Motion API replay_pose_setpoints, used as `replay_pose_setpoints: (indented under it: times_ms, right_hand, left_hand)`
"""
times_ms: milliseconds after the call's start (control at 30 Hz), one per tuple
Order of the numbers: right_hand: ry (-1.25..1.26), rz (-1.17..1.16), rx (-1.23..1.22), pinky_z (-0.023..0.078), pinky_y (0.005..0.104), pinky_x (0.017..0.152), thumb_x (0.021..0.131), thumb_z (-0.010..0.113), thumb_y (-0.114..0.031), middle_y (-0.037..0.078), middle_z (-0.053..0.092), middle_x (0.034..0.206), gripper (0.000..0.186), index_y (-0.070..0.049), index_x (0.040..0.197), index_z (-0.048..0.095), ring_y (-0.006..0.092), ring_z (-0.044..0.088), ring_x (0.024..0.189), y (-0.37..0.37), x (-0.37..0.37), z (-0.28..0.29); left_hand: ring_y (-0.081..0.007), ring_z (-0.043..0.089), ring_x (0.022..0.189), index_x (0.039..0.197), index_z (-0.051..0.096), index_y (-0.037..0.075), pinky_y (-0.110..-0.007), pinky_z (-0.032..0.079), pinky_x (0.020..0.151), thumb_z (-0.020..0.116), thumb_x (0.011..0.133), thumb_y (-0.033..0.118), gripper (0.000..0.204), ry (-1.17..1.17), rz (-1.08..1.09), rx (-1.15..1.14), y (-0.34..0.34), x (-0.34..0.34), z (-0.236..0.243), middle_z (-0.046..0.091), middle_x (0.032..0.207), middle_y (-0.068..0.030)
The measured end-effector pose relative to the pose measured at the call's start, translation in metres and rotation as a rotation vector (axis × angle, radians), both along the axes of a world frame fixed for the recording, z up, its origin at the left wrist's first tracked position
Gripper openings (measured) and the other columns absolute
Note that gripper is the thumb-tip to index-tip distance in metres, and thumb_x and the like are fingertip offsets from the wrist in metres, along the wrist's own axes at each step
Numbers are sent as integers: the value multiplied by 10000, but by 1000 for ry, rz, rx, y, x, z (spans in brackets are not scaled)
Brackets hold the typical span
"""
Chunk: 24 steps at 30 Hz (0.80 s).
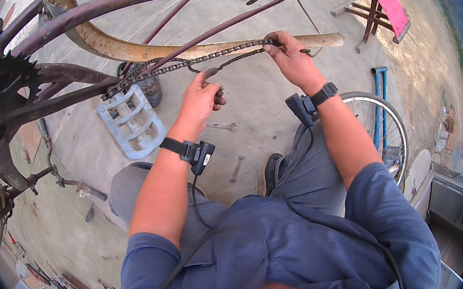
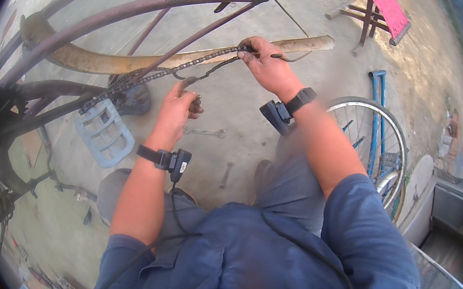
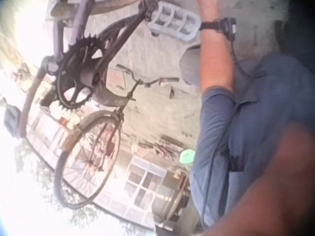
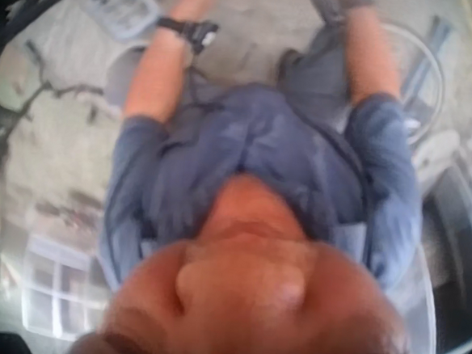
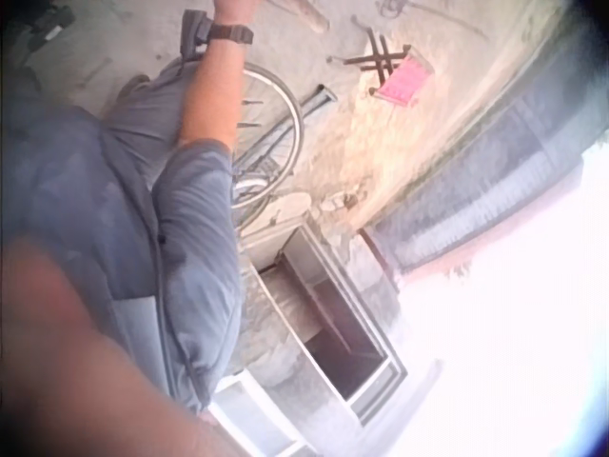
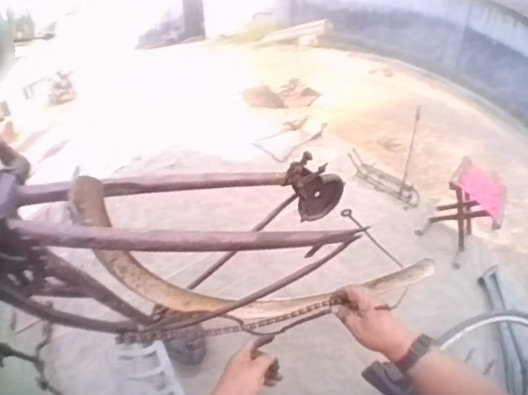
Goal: The person handles a small metal chain connector, then attaches it to the bicycle chain near the crankset. They manipulate the chain and connector with both hands to join the links.
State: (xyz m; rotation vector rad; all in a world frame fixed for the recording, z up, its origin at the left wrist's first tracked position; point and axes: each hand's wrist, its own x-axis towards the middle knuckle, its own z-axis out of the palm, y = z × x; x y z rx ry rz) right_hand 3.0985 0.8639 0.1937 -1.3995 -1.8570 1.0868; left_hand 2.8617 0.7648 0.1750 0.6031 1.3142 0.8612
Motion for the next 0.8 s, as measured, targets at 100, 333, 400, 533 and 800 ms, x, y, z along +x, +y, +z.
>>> replay_pose_setpoints:
  times_ms: [100, 333, 400, 533, 800]
  right_hand:
    - [132, -142, 170, 517, 304, 771, 964, 666, -152, 97, 666, 979, 248, -11, 1163, 621, 163, 620, 825, 9, -6, -1]
    - [366, -359, 453, 512, 300, 783, 995, 650, -203, 75, 639, 978, 279, -16, 1179, 556, 152, 607, 848, 33, -12, 11]
    - [325, -389, 534, 509, 300, 787, 1001, 641, -206, 78, 634, 987, 277, -17, 1183, 551, 156, 609, 854, 40, -9, 16]
    - [267, -450, 629, 509, 321, 811, 995, 635, -176, 105, 639, 1006, 215, -16, 1128, 582, 208, 622, 883, 60, -4, 23]
    - [142, -525, 695, 492, 292, 795, 991, 649, -186, 70, 648, 992, 209, -41, 1142, 651, 165, 601, 883, 77, -2, 18]
  left_hand:
    - [-137, 624, 754, 1405, 505, 45, -277, 481, 655, 553, 929, 162, 492, 26, -5, -4, -2, -1, 0, 599, 923, -48]
    - [-132, 625, 723, 1395, 503, 20, -265, 482, 616, 541, 937, 131, 473, 41, 0, 17, -4, -4, 0, 593, 898, -49]
    - [-134, 626, 724, 1391, 505, 19, -263, 482, 614, 540, 940, 132, 466, 47, 1, 17, -5, -5, -1, 593, 899, -50]
    - [-147, 628, 760, 1380, 520, 38, -273, 477, 642, 557, 946, 170, 455, 62, -19, 14, -6, -5, -1, 601, 934, -54]
    - [-142, 628, 761, 1384, 515, 38, -265, 476, 641, 555, 951, 165, 453, 58, -39, 15, -10, -6, 1, 605, 939, -55]
